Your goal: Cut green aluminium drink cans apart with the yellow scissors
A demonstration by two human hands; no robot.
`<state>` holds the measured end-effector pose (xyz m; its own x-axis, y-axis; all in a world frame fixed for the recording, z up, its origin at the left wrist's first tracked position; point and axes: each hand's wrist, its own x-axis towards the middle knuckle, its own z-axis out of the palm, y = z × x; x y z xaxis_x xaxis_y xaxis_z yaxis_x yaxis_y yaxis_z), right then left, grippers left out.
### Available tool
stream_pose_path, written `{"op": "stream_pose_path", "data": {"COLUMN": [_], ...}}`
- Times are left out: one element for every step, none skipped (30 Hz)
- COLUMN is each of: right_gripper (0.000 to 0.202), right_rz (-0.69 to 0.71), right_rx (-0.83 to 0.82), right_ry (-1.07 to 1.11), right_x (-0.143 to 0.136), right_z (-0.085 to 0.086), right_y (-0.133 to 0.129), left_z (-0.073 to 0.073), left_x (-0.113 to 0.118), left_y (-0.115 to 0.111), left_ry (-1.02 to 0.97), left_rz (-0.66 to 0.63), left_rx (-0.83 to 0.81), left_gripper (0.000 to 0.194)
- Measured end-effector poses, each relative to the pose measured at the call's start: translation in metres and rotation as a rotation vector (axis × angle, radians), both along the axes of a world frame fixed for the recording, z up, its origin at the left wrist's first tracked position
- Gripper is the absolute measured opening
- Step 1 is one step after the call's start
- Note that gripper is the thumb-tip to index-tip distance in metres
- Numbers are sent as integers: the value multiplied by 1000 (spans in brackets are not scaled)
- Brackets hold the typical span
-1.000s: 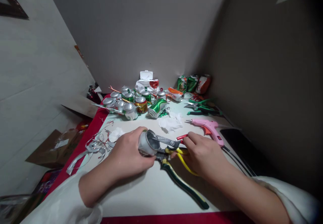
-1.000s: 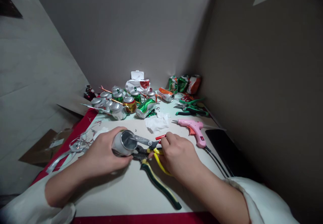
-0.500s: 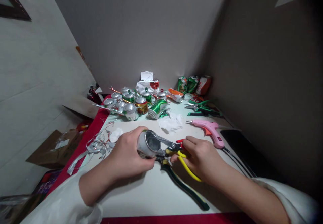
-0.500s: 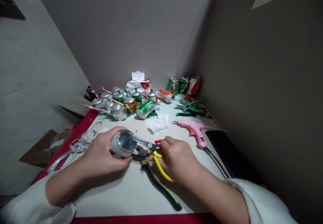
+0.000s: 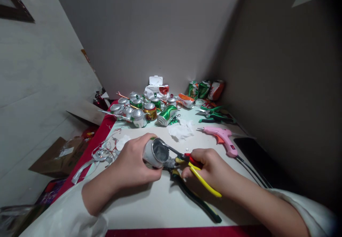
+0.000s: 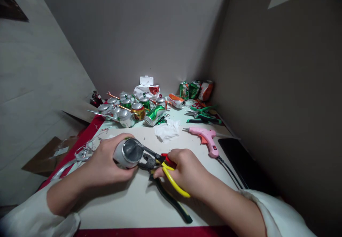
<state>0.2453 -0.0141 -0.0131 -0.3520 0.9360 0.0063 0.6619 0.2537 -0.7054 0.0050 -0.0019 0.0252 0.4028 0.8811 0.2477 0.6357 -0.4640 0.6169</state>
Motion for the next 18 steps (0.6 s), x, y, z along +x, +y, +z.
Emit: {"op": "stream_pose_path", "data": {"right_gripper": [44,45,46,46,46,47,47,47,48,49,50,53,55,57,58,58,59,59], "right_rz": [4,7,11,16,21,29,42,59,79,100,122,141,157,174,193,217,241,264], "right_rx": [-32,-68,-110,-152,-194,-238,-283,-330,-375,-417,-453,-482,-508,-531,-550,-570,-590,-609], "right_ry": [17,38,61,88,120,156,198,242,286,327,362,391,414,433,452,471,488,497], "right_x": [0,0,0,0,0,1,1,1,1,1,2,2,2,2,3,4,5,6], "right_z": [0,1,1,1,0,-1,-3,-4,-6,-7,-8,-9,-10,-10,-10,-10,-9,-8], "right_y": [0,1,1,1,1,1,1,0,0,-1,-2,-2,-3,-3,-3,-3,-3,-3], "left_z": [0,1,1,2,2,2,3,3,3,3,3,3,4,4,4,4,5,5], "left_x": [0,-1,-1,-1,-2,-2,-3,-3,-4,-4,-5,-6,-6,-7,-7,-7,-7,-8], "left_y": [0,1,1,1,1,1,1,1,1,1,1,2,2,2,3,3,3,3], "left_ry": [4,6,8,10,12,15,19,23,27,32,37,41,46,47,46,42,38,33], "left_rz": [-1,0,-2,-4,-7,-11,-16,-21,-25,-31,-36,-39,-40,-40,-39,-41,-45,-51], "left_rx": [4,12,19,23,25,24,22,20,19,18,18,19,20,20,19,13,6,-2], "left_gripper": [41,41,41,41,41,41,41,41,42,42,42,42,43,43,44,44,43,43]}}
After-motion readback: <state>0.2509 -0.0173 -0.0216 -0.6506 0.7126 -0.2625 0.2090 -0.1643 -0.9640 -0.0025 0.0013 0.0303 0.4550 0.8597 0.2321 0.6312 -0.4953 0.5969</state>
